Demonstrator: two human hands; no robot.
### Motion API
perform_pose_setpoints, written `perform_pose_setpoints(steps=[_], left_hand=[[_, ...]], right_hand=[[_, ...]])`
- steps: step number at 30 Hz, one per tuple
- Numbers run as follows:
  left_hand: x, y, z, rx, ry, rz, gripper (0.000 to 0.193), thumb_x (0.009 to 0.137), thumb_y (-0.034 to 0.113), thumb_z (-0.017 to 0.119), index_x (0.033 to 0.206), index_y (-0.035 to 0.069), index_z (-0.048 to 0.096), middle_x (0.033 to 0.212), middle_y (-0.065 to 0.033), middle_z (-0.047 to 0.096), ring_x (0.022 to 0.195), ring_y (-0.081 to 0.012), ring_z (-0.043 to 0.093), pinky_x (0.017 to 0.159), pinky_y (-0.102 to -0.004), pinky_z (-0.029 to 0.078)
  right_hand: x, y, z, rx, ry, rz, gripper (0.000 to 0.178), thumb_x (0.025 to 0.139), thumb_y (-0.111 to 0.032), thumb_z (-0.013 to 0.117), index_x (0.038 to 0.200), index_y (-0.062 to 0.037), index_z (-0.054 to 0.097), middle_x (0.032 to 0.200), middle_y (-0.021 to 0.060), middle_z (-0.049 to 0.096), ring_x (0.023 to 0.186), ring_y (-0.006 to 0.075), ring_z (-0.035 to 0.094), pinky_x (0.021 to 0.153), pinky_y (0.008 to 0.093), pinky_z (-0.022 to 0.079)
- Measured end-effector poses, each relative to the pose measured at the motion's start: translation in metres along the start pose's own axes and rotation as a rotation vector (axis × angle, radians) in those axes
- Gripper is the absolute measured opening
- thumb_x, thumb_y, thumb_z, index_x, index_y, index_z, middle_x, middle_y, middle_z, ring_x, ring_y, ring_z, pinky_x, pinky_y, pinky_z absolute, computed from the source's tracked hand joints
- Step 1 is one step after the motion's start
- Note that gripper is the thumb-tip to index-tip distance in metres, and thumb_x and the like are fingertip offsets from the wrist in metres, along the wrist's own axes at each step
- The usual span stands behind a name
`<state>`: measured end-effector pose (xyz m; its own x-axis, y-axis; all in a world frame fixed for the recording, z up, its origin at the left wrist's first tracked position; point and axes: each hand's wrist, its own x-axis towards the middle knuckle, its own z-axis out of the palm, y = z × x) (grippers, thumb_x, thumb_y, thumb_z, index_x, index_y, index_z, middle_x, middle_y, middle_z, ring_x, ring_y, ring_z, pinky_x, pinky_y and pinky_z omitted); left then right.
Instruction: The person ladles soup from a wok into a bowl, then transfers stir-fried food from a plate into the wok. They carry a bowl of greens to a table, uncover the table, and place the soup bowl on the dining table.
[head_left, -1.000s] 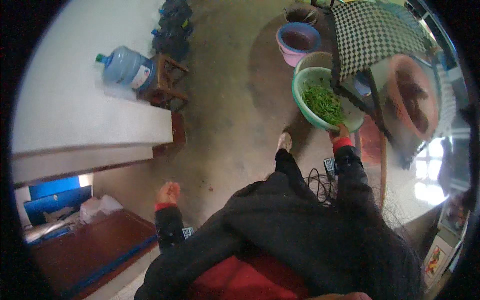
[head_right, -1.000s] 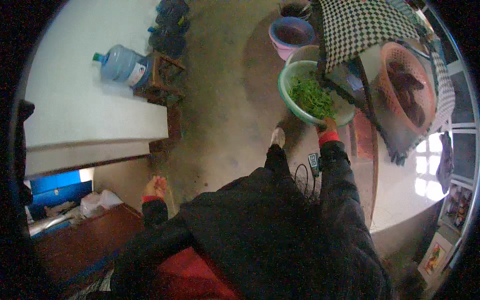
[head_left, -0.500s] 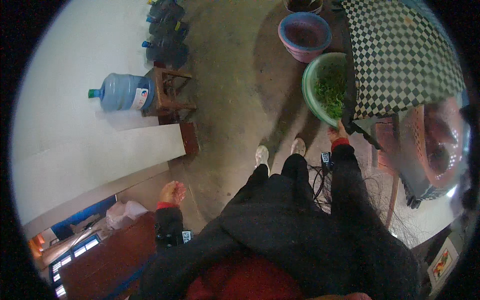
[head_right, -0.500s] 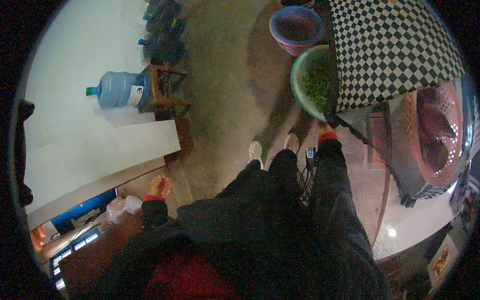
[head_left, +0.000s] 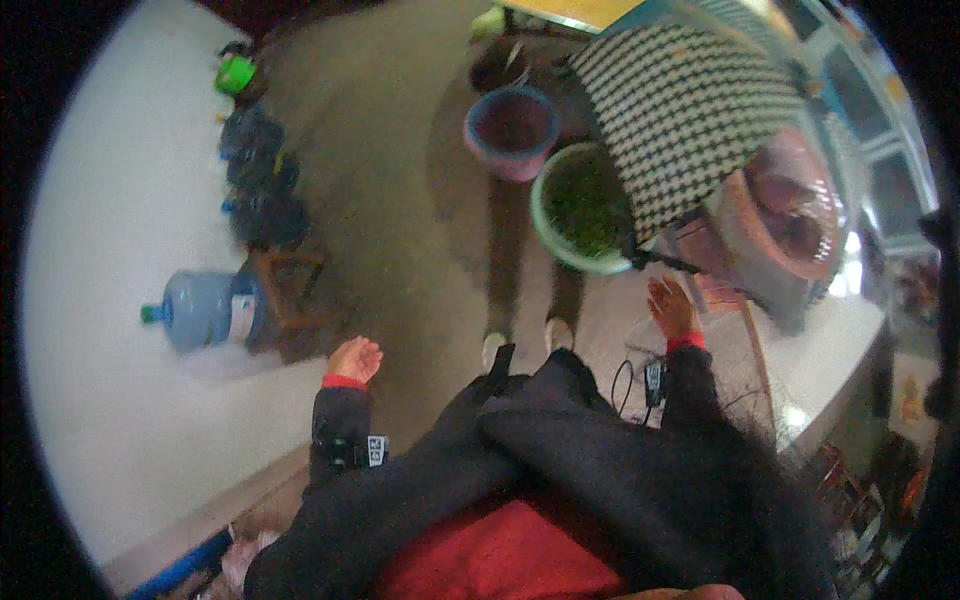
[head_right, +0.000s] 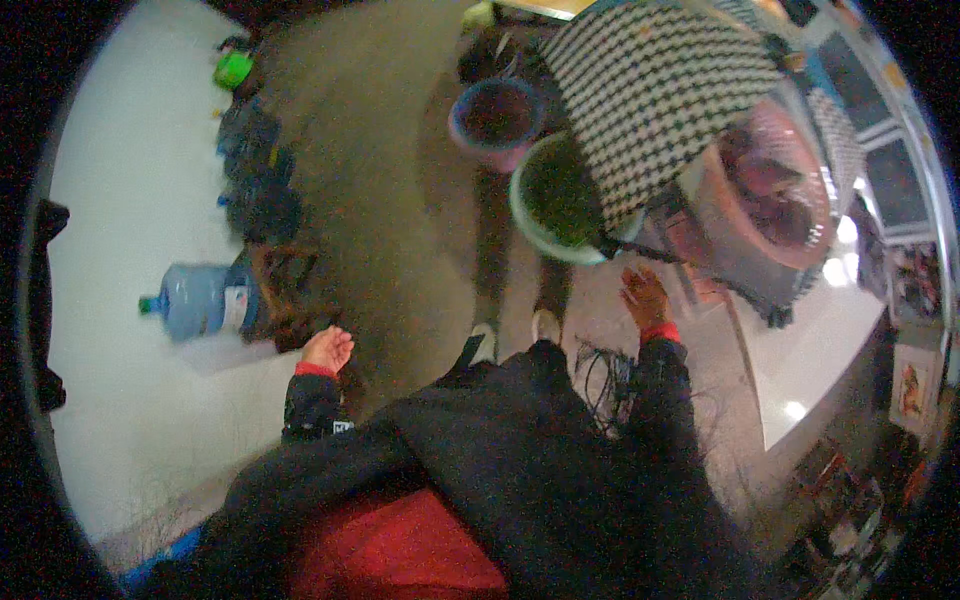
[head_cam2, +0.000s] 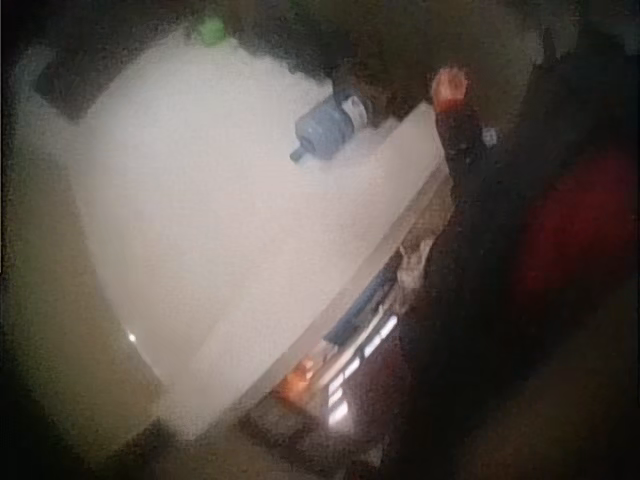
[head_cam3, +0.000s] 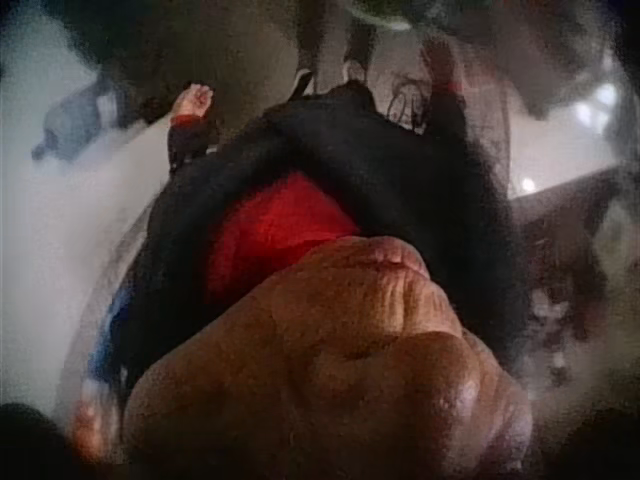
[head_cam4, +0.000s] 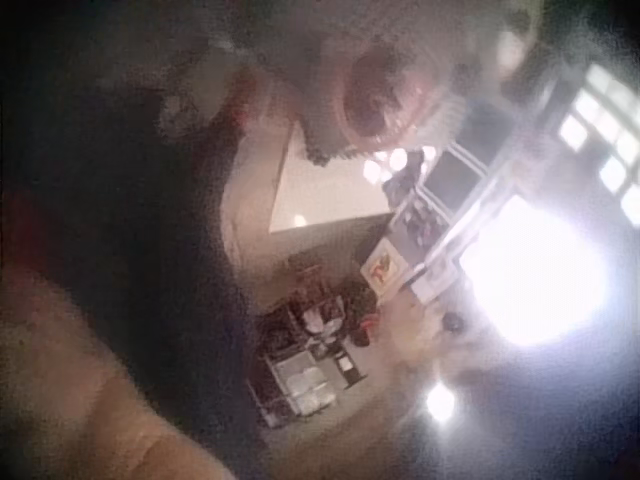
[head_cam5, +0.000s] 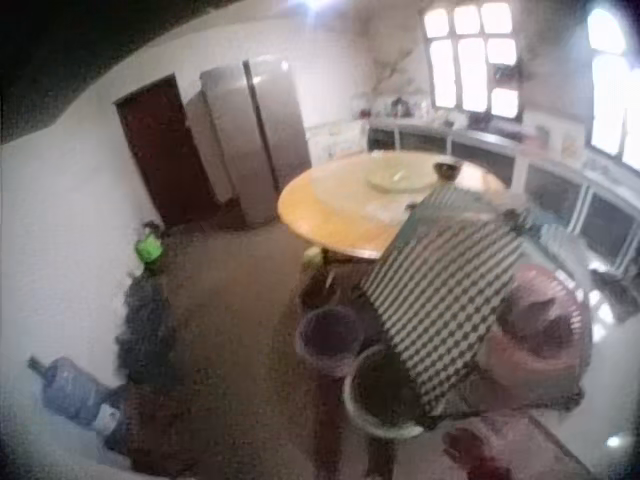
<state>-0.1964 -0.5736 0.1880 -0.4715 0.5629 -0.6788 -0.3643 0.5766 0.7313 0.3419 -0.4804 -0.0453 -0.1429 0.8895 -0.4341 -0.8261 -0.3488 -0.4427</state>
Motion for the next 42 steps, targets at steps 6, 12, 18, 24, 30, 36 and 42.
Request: perform_pose_setpoints(steps=[6, 12, 18, 24, 30, 36, 42], left_hand=[[0.04, 0.039, 0.018, 0.016, -0.251, 0.015, 0.013, 0.079, 0.019, 0.053, 0.081, 0.007, 0.05, 0.072, -0.0085, 0.057, 0.063, -0.0208, 0.057, 0.053, -0.0307, 0.048], [0.054, 0.068, -0.024, -0.145, -0.235, 0.088, 0.014, 0.079, 0.018, 0.052, 0.079, 0.005, 0.051, 0.071, -0.0091, 0.057, 0.062, -0.0208, 0.056, 0.053, -0.0304, 0.049], [0.078, 0.078, -0.076, -0.235, -0.165, -0.001, 0.013, 0.078, 0.017, 0.054, 0.077, 0.005, 0.052, 0.069, -0.0104, 0.058, 0.06, -0.023, 0.057, 0.05, -0.0304, 0.048], [0.084, 0.09, -0.071, -0.253, -0.2, 0.07, 0.011, 0.077, 0.015, 0.055, 0.077, 0.004, 0.052, 0.069, -0.0106, 0.058, 0.06, -0.023, 0.057, 0.049, -0.0309, 0.048], [0.098, 0.131, -0.03, -0.269, -0.252, 0.104, 0.012, 0.078, 0.016, 0.054, 0.077, 0.004, 0.051, 0.066, -0.0109, 0.057, 0.058, -0.0224, 0.057, 0.048, -0.0304, 0.048], [0.141, 0.168, 0.011, -0.263, -0.114, 0.009, 0.015, 0.079, 0.019, 0.054, 0.078, 0.004, 0.05, 0.067, -0.0116, 0.057, 0.059, -0.0219, 0.057, 0.048, -0.0302, 0.048], [0.236, 0.184, 0.021, -0.194, -0.248, 0.033, 0.014, 0.079, 0.019, 0.053, 0.076, 0.005, 0.051, 0.069, -0.0102, 0.057, 0.059, -0.0221, 0.056, 0.05, -0.0306, 0.049]], right_hand=[[-0.027, -0.029, 0.09, 0.221, 0.008, -0.173, 0.035, 0.078, -0.029, 0.054, 0.107, -0.0103, 0.048, 0.102, 0.0084, 0.053, 0.1, 0.0193, 0.045, 0.085, 0.0355, 0.032], [-0.025, -0.044, 0.133, 0.016, -0.241, 0.27, 0.029, 0.079, -0.031, 0.054, 0.085, -0.0032, 0.051, 0.071, 0.0113, 0.054, 0.061, 0.0205, 0.054, 0.05, 0.027, 0.043], [-0.023, -0.077, 0.215, -1.48, 0.659, -0.566, 0.052, 0.07, -0.047, 0.055, 0.067, 0.0053, 0.056, 0.072, 0.0196, 0.058, 0.068, 0.0295, 0.057, 0.059, 0.0356, 0.045], [0.023, -0.076, 0.231, -1.805, 1.017, -0.532, 0.051, 0.07, -0.051, 0.048, 0.072, -0.0013, 0.06, 0.076, 0.0214, 0.057, 0.076, 0.0348, 0.056, 0.067, 0.0393, 0.044], [0.001, -0.09, 0.211, -1.695, 1.001, -0.928, 0.028, 0.076, -0.029, 0.045, 0.063, -0.0044, 0.05, 0.064, 0.0147, 0.054, 0.061, 0.0323, 0.053, 0.054, 0.04, 0.041], [-0.024, -0.152, 0.248, -1.549, 1.127, -1.584, 0.023, 0.077, -0.019, 0.048, 0.06, -0.005, 0.044, 0.057, 0.0127, 0.048, 0.05, 0.0279, 0.048, 0.047, 0.0345, 0.039], [0.01, -0.182, 0.227, -1.679, 1.205, -1.796, 0.017, 0.078, -0.016, 0.049, 0.071, -0.001, 0.052, 0.06, 0.0124, 0.051, 0.054, 0.0283, 0.05, 0.048, 0.0351, 0.041]])
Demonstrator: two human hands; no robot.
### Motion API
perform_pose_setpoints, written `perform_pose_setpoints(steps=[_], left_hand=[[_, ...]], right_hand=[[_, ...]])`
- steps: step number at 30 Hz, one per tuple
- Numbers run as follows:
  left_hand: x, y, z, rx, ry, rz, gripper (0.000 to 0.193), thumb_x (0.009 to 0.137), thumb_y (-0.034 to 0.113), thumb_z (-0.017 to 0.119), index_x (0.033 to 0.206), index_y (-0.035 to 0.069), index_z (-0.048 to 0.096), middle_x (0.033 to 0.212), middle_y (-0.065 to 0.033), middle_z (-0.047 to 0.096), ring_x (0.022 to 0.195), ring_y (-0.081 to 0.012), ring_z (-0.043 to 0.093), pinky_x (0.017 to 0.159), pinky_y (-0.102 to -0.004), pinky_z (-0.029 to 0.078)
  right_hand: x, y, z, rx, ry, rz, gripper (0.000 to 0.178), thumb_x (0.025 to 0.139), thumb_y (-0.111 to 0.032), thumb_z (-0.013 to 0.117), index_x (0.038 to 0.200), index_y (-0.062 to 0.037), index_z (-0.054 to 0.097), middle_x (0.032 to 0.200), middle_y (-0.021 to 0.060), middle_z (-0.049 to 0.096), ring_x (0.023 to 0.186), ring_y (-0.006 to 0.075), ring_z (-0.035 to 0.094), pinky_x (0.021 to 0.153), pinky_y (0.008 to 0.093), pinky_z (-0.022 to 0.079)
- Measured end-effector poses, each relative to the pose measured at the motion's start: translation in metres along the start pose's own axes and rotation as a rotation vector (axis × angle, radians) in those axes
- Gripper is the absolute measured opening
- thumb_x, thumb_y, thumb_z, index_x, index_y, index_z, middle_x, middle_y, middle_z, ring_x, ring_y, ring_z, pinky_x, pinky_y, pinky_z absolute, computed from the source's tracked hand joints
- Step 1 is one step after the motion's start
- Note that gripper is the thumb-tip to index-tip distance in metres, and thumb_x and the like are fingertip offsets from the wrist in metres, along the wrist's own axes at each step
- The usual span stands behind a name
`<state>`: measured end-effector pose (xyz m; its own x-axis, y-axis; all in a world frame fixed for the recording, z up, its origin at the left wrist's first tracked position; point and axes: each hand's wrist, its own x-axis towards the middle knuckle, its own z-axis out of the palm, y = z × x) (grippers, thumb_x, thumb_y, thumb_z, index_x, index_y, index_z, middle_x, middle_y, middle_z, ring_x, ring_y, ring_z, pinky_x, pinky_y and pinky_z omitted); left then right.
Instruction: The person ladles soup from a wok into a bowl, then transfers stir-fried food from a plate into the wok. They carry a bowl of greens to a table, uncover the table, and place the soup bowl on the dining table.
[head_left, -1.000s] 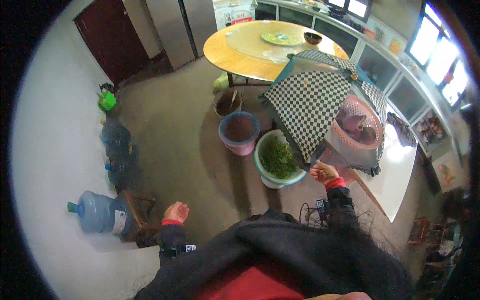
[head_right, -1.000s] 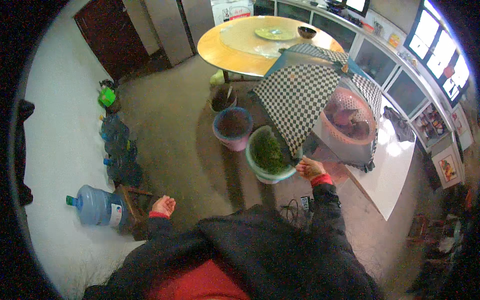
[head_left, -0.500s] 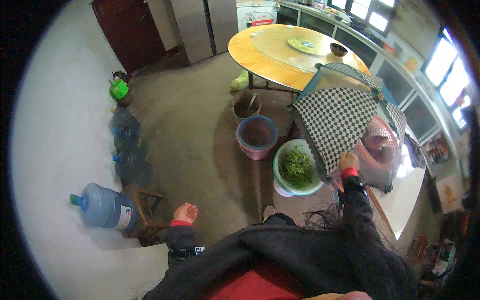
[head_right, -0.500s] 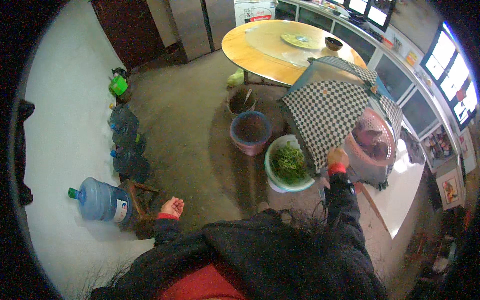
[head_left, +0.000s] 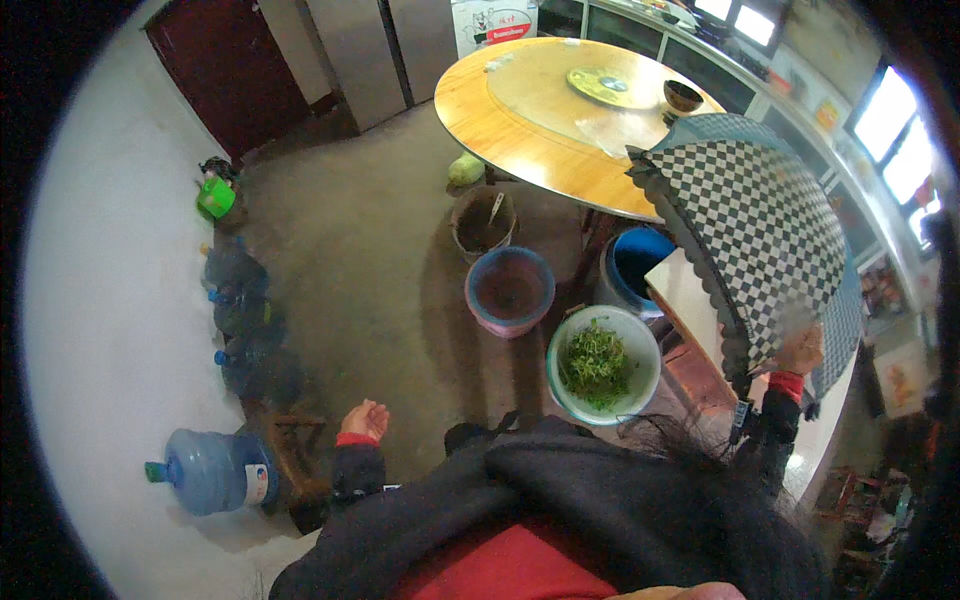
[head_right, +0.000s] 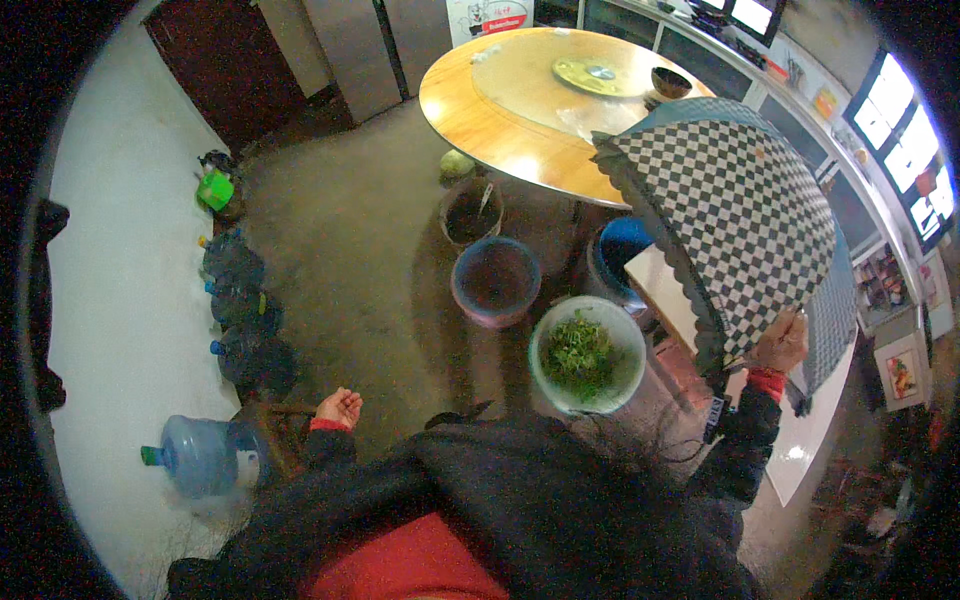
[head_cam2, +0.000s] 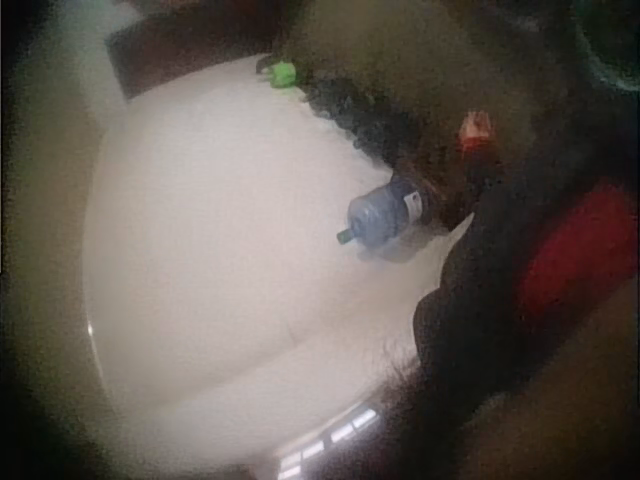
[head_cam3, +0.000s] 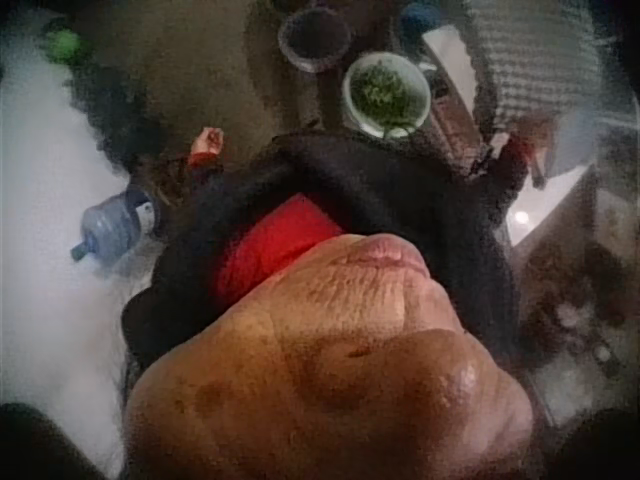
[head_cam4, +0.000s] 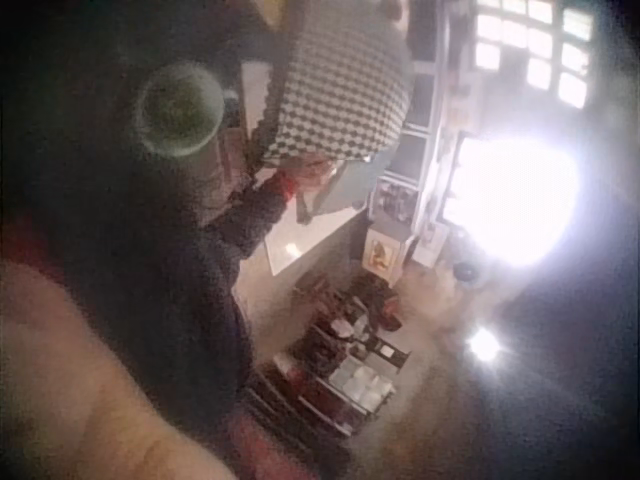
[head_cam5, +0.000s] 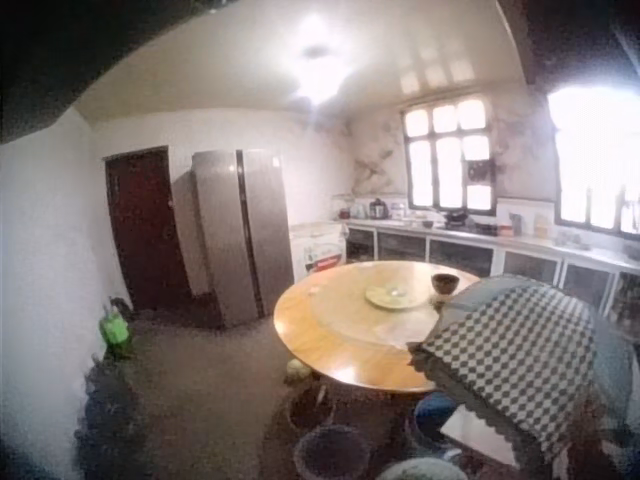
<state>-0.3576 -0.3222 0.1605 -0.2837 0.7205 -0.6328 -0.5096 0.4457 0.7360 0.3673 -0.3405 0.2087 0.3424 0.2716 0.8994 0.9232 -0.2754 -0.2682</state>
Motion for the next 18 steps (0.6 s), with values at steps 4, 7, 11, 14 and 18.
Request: perform_pose_setpoints(steps=[4, 7, 11, 14, 18], left_hand=[[0.038, 0.005, -0.009, 0.015, -0.008, 0.004, 0.013, 0.08, 0.017, 0.051, 0.076, 0.005, 0.051, 0.069, -0.0081, 0.058, 0.06, -0.0214, 0.056, 0.053, -0.0309, 0.05], [0.047, 0.018, -0.003, 0.07, -0.091, 0.013, 0.012, 0.08, 0.015, 0.051, 0.075, 0.005, 0.051, 0.068, -0.0091, 0.058, 0.059, -0.021, 0.057, 0.052, -0.0307, 0.05], [0.084, 0.076, -0.016, 0.031, -0.12, -0.012, 0.012, 0.081, 0.015, 0.05, 0.077, 0.004, 0.05, 0.067, -0.0096, 0.058, 0.057, -0.0203, 0.058, 0.049, -0.0299, 0.049], [0.146, 0.161, -0.058, 0.043, -0.108, -0.019, 0.011, 0.081, 0.016, 0.05, 0.079, 0.005, 0.05, 0.067, -0.0091, 0.058, 0.057, -0.0196, 0.057, 0.049, -0.0294, 0.049], [0.221, 0.244, -0.089, 0.049, -0.023, -0.047, 0.01, 0.08, 0.016, 0.051, 0.078, 0.006, 0.05, 0.068, -0.0079, 0.058, 0.058, -0.0185, 0.056, 0.05, -0.0288, 0.048]], right_hand=[[-0.007, 0.018, 0.001, -0.117, 0.067, -0.245, 0.017, 0.078, -0.016, 0.049, 0.076, -0.0006, 0.055, 0.063, 0.0141, 0.053, 0.057, 0.0311, 0.052, 0.049, 0.0361, 0.041], [0.024, 0.011, -0.006, -0.058, 0.09, -0.021, 0.016, 0.078, -0.015, 0.05, 0.07, -0.0009, 0.052, 0.063, 0.0157, 0.051, 0.055, 0.032, 0.05, 0.047, 0.037, 0.039], [0.07, -0.077, -0.009, 0.026, -0.032, -0.1, 0.017, 0.079, -0.013, 0.05, 0.066, -0.0017, 0.048, 0.059, 0.0149, 0.047, 0.052, 0.0277, 0.047, 0.047, 0.0348, 0.037], [0.082, -0.212, 0.014, 0.086, -0.076, -0.107, 0.019, 0.079, -0.012, 0.049, 0.064, -0.0022, 0.045, 0.055, 0.0126, 0.041, 0.048, 0.0226, 0.041, 0.045, 0.0324, 0.035], [0.104, -0.359, 0.069, 0.223, 0.059, -0.264, 0.02, 0.079, -0.011, 0.049, 0.062, -0.0029, 0.042, 0.052, 0.0108, 0.035, 0.044, 0.0199, 0.033, 0.042, 0.0297, 0.03]])
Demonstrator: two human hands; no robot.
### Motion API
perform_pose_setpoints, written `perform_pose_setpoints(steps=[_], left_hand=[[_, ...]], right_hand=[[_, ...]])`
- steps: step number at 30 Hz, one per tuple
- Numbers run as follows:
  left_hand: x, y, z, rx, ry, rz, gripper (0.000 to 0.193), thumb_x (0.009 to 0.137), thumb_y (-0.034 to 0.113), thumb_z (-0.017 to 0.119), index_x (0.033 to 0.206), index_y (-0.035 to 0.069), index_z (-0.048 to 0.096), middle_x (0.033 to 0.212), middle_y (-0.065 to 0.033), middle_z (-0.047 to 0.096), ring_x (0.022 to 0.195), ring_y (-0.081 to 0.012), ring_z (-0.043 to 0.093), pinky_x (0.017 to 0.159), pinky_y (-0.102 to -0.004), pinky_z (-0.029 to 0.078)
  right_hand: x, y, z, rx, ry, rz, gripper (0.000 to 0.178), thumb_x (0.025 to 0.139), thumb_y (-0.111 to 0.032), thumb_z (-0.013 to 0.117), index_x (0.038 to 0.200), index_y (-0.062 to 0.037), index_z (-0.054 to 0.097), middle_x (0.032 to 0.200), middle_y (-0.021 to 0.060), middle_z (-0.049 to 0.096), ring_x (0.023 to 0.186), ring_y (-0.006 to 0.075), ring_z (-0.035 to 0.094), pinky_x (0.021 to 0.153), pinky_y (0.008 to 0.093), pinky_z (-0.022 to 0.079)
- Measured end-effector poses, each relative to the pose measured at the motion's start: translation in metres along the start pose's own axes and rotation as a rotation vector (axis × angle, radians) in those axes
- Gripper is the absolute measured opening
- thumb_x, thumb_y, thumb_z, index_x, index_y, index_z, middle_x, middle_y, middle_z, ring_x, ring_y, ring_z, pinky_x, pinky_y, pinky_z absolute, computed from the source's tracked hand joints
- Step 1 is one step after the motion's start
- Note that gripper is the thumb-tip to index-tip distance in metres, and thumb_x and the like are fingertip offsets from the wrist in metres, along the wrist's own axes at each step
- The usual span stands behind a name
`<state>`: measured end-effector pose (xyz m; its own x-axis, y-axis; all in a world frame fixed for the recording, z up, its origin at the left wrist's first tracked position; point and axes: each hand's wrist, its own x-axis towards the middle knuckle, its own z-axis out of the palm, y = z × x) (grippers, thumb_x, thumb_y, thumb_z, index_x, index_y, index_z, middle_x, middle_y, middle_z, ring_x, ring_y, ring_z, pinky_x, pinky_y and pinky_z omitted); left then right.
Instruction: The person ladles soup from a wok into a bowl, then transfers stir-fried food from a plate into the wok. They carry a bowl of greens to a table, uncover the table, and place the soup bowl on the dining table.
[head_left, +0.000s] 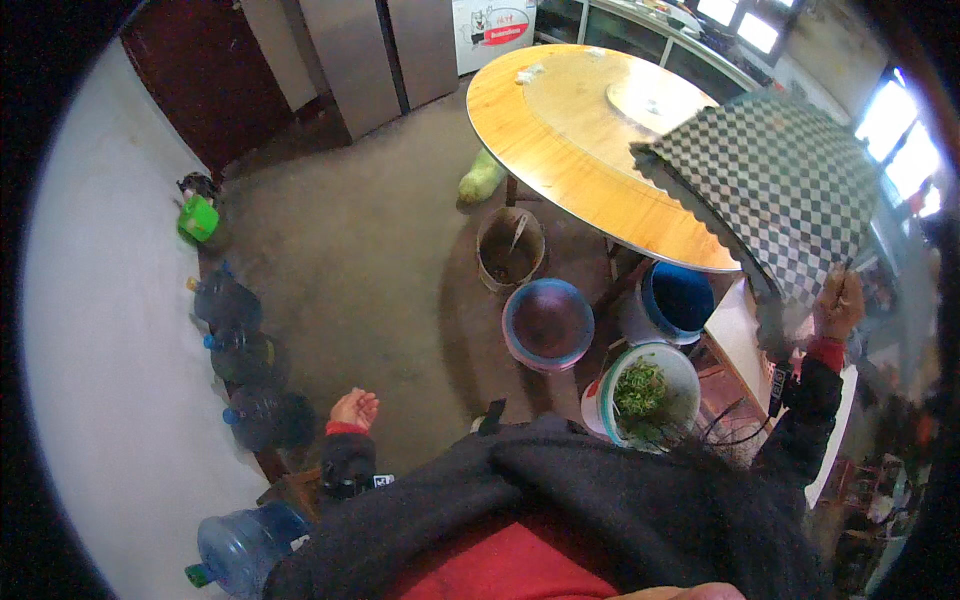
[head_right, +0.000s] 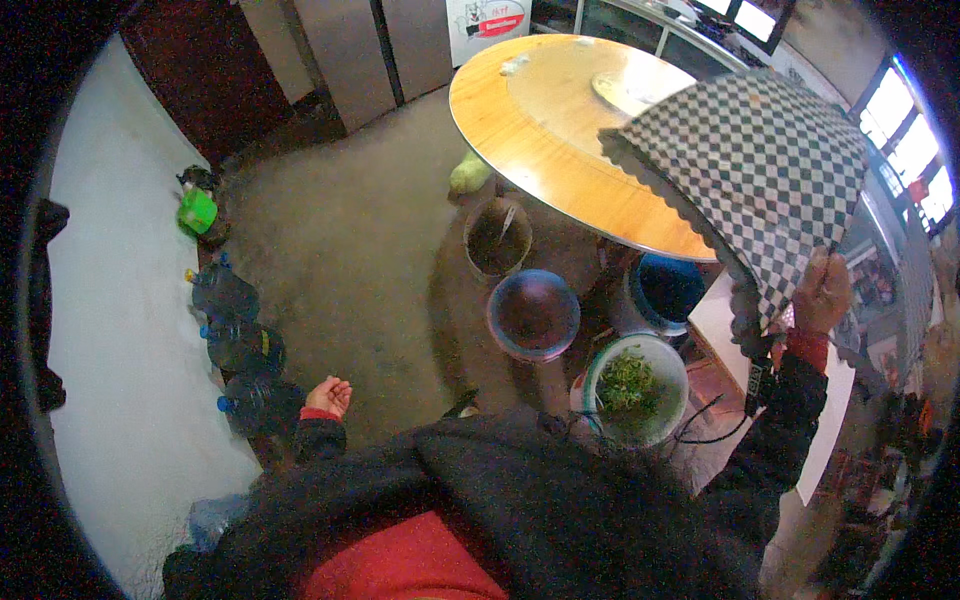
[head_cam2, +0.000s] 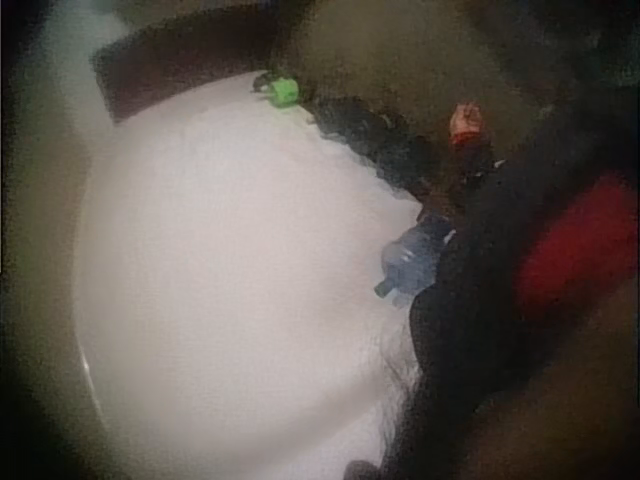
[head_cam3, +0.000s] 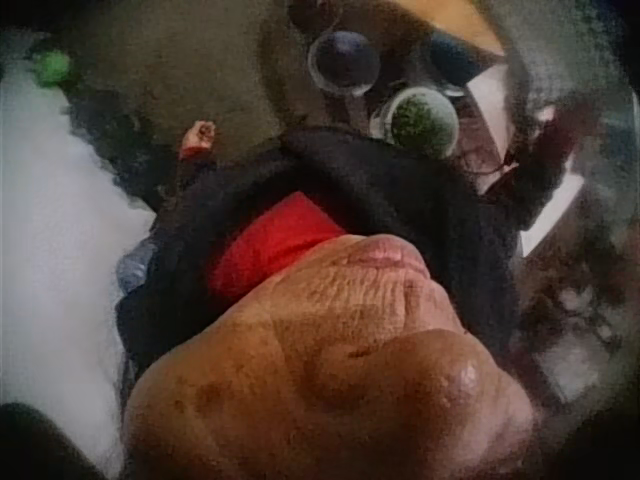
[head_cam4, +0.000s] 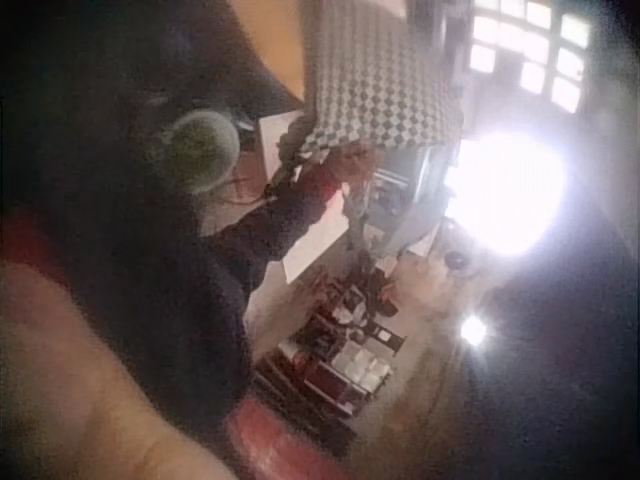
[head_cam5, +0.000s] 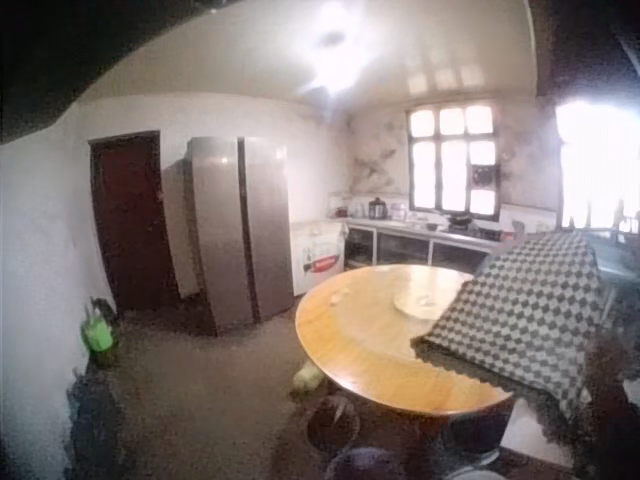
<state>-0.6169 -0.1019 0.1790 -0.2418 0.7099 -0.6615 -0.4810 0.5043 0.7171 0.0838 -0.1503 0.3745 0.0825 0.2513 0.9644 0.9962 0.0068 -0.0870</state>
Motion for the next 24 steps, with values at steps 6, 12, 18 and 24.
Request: perform_pose_setpoints(steps=[6, 12, 18, 24], left_hand=[[0.001, -0.008, 0.054, -0.012, -0.054, 0.035, 0.009, 0.079, 0.016, 0.051, 0.077, 0.007, 0.05, 0.07, -0.0074, 0.058, 0.059, -0.0186, 0.056, 0.05, -0.0287, 0.048], [0.019, 0.023, 0.052, -0.04, 0.022, 0.046, 0.011, 0.079, 0.017, 0.053, 0.077, 0.006, 0.052, 0.072, -0.0091, 0.058, 0.062, -0.0208, 0.057, 0.052, -0.0299, 0.049], [0.03, 0.035, 0.055, -0.18, -0.016, 0.017, 0.011, 0.078, 0.016, 0.053, 0.078, 0.005, 0.052, 0.071, -0.0105, 0.058, 0.062, -0.0232, 0.058, 0.054, -0.0318, 0.05], [0.003, 0.024, 0.116, -0.085, -0.057, -0.018, 0.013, 0.079, 0.017, 0.053, 0.079, 0.005, 0.051, 0.071, -0.0103, 0.058, 0.06, -0.0229, 0.058, 0.049, -0.0299, 0.049]], right_hand=[[0.016, 0.027, 0.034, 0.126, 0.047, 0.144, 0.022, 0.078, -0.011, 0.049, 0.06, -0.0015, 0.039, 0.049, 0.0098, 0.034, 0.042, 0.0188, 0.033, 0.041, 0.0301, 0.029], [0.021, -0.004, 0.118, 0.318, 0.103, 0.325, 0.017, 0.078, -0.015, 0.049, 0.067, -0.0017, 0.047, 0.055, 0.0058, 0.042, 0.051, 0.0133, 0.039, 0.048, 0.0268, 0.034], [0.039, -0.053, 0.2, 0.485, 0.143, 0.326, 0.021, 0.076, -0.008, 0.047, 0.059, -0.0048, 0.035, 0.051, 0.0015, 0.03, 0.047, 0.0108, 0.031, 0.043, 0.0264, 0.029], [0.033, -0.003, 0.217, 0.412, 0.128, 0.447, 0.024, 0.077, -0.008, 0.047, 0.057, -0.0033, 0.034, 0.051, 0.0108, 0.03, 0.044, 0.0177, 0.031, 0.042, 0.0293, 0.03]])
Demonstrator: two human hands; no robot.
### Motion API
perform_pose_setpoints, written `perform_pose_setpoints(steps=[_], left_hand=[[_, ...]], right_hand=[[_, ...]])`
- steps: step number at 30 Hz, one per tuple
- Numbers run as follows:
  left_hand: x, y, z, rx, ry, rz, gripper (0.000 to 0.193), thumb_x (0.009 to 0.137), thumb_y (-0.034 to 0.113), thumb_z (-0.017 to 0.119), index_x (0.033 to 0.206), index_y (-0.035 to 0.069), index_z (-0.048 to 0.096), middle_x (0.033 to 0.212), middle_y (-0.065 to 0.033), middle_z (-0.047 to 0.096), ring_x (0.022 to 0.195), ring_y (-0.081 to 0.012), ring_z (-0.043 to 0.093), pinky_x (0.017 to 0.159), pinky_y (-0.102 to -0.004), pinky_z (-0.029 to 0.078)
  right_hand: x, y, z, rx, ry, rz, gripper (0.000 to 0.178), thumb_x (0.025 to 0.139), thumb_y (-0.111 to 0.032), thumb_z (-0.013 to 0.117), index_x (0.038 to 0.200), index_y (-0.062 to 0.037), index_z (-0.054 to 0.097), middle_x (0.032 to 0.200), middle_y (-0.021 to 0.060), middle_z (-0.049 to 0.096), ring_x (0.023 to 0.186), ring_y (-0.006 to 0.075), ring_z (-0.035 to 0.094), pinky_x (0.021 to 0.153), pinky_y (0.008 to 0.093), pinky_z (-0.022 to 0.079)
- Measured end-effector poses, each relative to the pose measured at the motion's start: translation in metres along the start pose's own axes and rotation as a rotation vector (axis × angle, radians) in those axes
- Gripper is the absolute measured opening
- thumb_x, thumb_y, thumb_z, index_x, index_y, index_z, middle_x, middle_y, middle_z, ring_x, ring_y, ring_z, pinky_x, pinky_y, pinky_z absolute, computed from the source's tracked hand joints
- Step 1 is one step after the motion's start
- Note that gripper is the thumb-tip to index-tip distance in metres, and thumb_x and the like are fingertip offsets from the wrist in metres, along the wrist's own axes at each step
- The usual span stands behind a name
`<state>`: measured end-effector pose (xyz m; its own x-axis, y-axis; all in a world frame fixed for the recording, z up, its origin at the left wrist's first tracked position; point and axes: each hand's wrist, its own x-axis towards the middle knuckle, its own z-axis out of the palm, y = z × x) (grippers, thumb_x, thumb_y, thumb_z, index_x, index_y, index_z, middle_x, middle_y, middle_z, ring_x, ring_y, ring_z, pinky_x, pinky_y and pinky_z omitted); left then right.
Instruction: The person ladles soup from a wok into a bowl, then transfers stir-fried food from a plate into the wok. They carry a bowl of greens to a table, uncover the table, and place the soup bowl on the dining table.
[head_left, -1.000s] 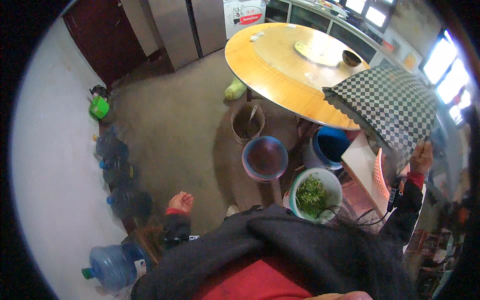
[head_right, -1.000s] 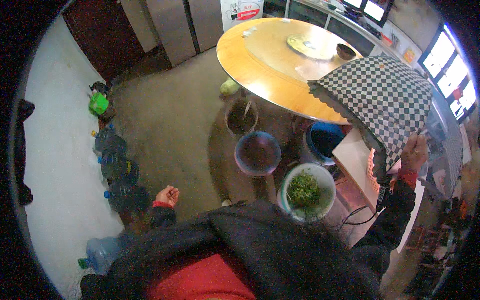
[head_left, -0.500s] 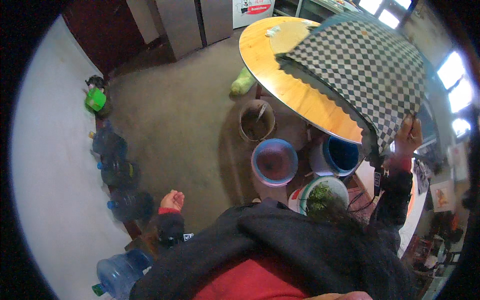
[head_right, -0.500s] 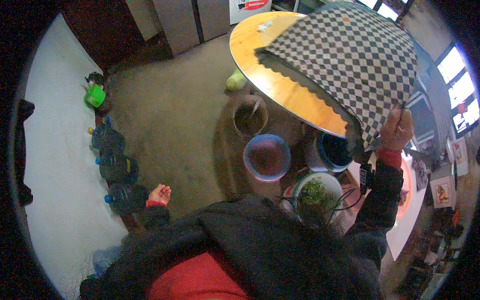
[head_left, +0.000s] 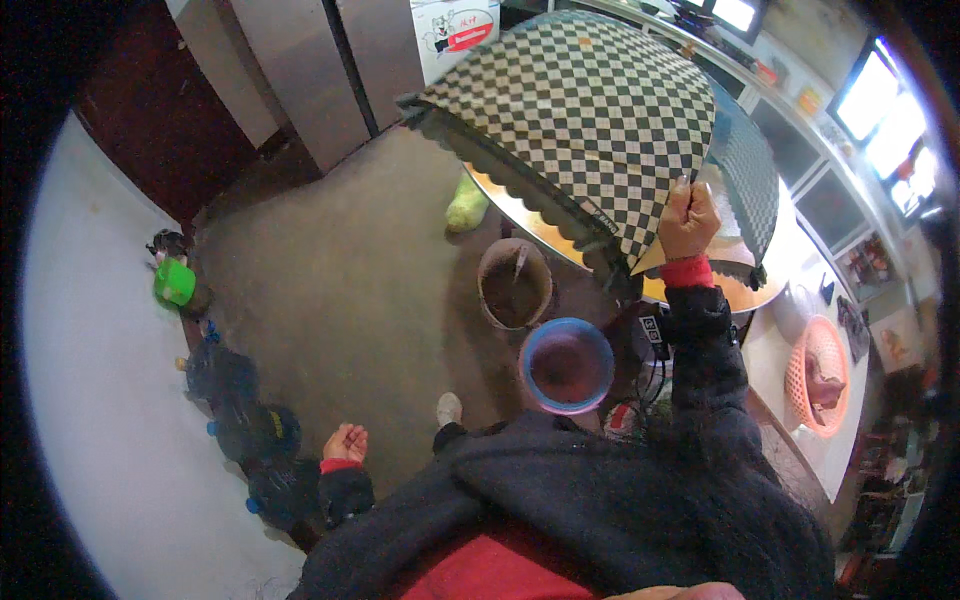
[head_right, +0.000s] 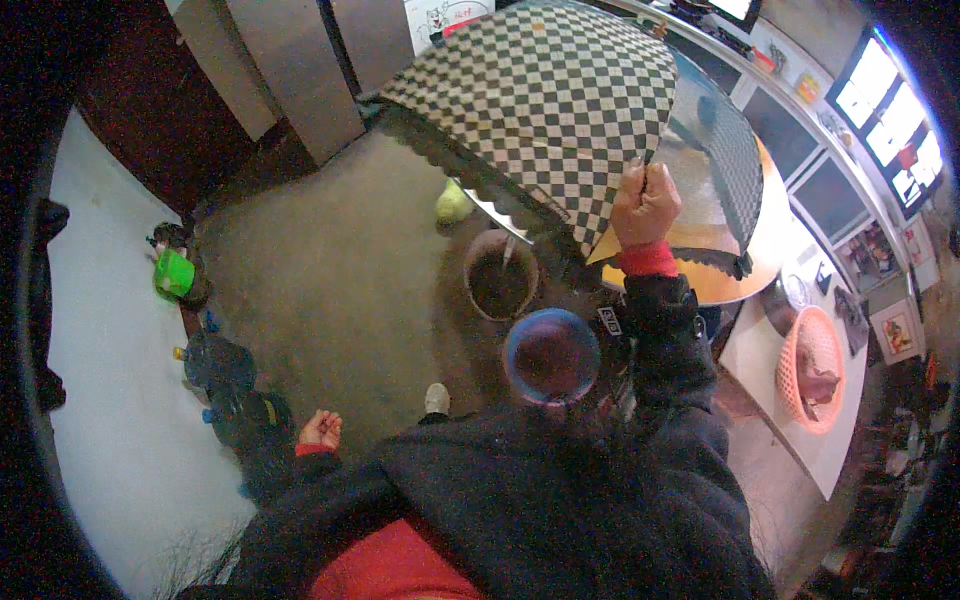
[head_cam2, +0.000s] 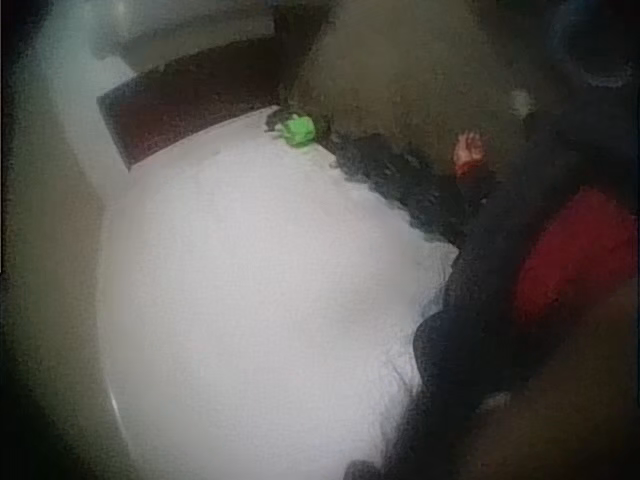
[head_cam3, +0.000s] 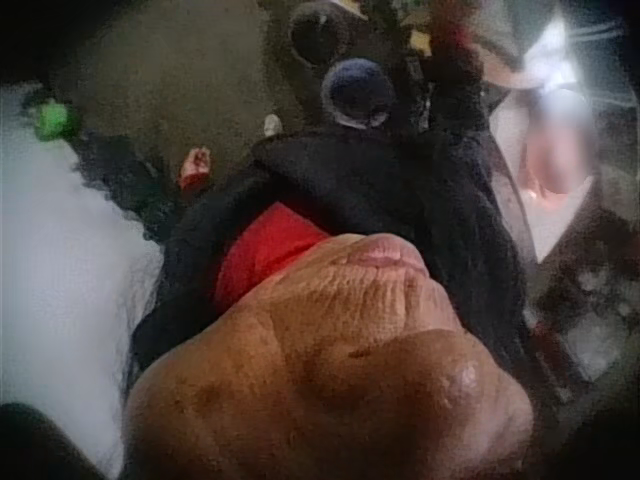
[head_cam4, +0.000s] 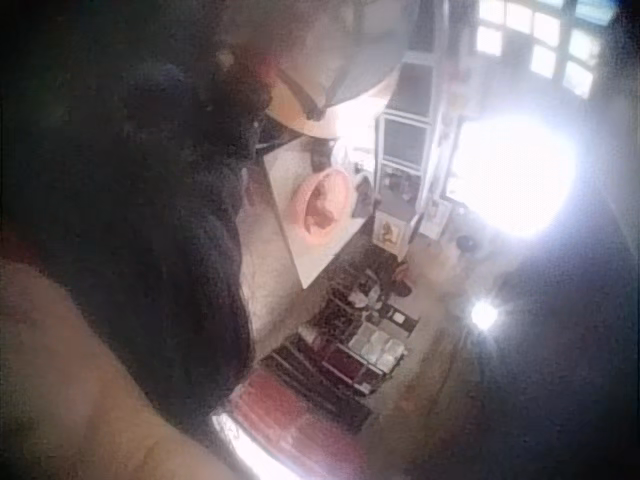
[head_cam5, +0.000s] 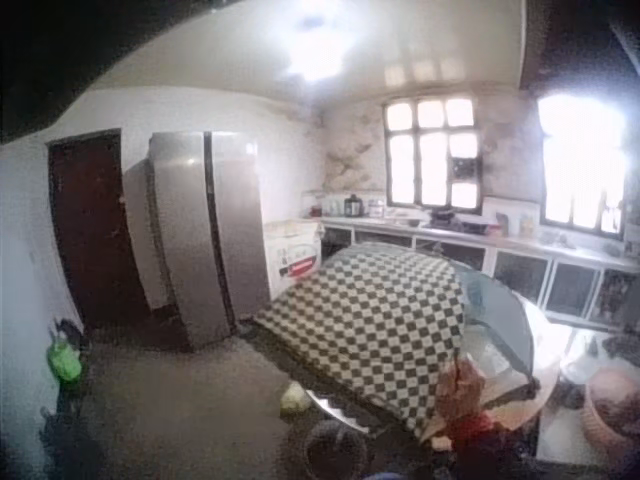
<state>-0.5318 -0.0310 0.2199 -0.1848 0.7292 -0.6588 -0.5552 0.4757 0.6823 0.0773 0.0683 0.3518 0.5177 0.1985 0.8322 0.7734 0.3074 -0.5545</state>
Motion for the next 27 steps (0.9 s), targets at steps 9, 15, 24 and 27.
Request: perform_pose_setpoints(steps=[9, 15, 24, 27], left_hand=[[-0.027, 0.042, -0.014, 0.125, 0.119, 0.108, 0.017, 0.079, 0.021, 0.053, 0.08, 0.004, 0.052, 0.076, -0.01, 0.057, 0.067, -0.0219, 0.057, 0.055, -0.0296, 0.049], [-0.081, 0.038, -0.015, 0.07, 0.152, 0.162, 0.016, 0.078, 0.021, 0.054, 0.08, 0.005, 0.052, 0.076, -0.0095, 0.058, 0.067, -0.0217, 0.057, 0.054, -0.0296, 0.048], [-0.134, 0.079, 0.038, 0.044, 0.159, 0.203, 0.012, 0.078, 0.018, 0.054, 0.081, 0.006, 0.052, 0.076, -0.01, 0.058, 0.066, -0.0216, 0.057, 0.054, -0.0296, 0.048], [-0.097, 0.106, 0.059, 0.073, 0.245, 0.227, 0.014, 0.078, 0.018, 0.055, 0.08, 0.005, 0.053, 0.077, -0.0107, 0.059, 0.067, -0.0218, 0.058, 0.052, -0.0293, 0.049]], right_hand=[[-0.026, 0.065, 0.003, -0.383, -0.078, 0.206, 0.023, 0.075, -0.015, 0.049, 0.058, -0.0037, 0.038, 0.057, 0.0147, 0.04, 0.053, 0.0323, 0.044, 0.048, 0.0361, 0.036], [-0.035, 0.08, -0.007, -0.385, -0.211, 0.223, 0.026, 0.076, -0.021, 0.049, 0.06, -0.0025, 0.041, 0.058, 0.0181, 0.045, 0.056, 0.0358, 0.046, 0.05, 0.0395, 0.037], [-0.036, 0.094, -0.025, -0.555, -0.373, 0.408, 0.026, 0.075, -0.025, 0.046, 0.06, -0.0041, 0.05, 0.057, 0.0193, 0.05, 0.054, 0.0366, 0.048, 0.049, 0.0414, 0.037], [-0.048, 0.09, -0.025, -0.578, -0.318, 0.439, 0.026, 0.075, -0.026, 0.046, 0.06, -0.0047, 0.049, 0.057, 0.0186, 0.05, 0.053, 0.0358, 0.048, 0.048, 0.041, 0.037]])
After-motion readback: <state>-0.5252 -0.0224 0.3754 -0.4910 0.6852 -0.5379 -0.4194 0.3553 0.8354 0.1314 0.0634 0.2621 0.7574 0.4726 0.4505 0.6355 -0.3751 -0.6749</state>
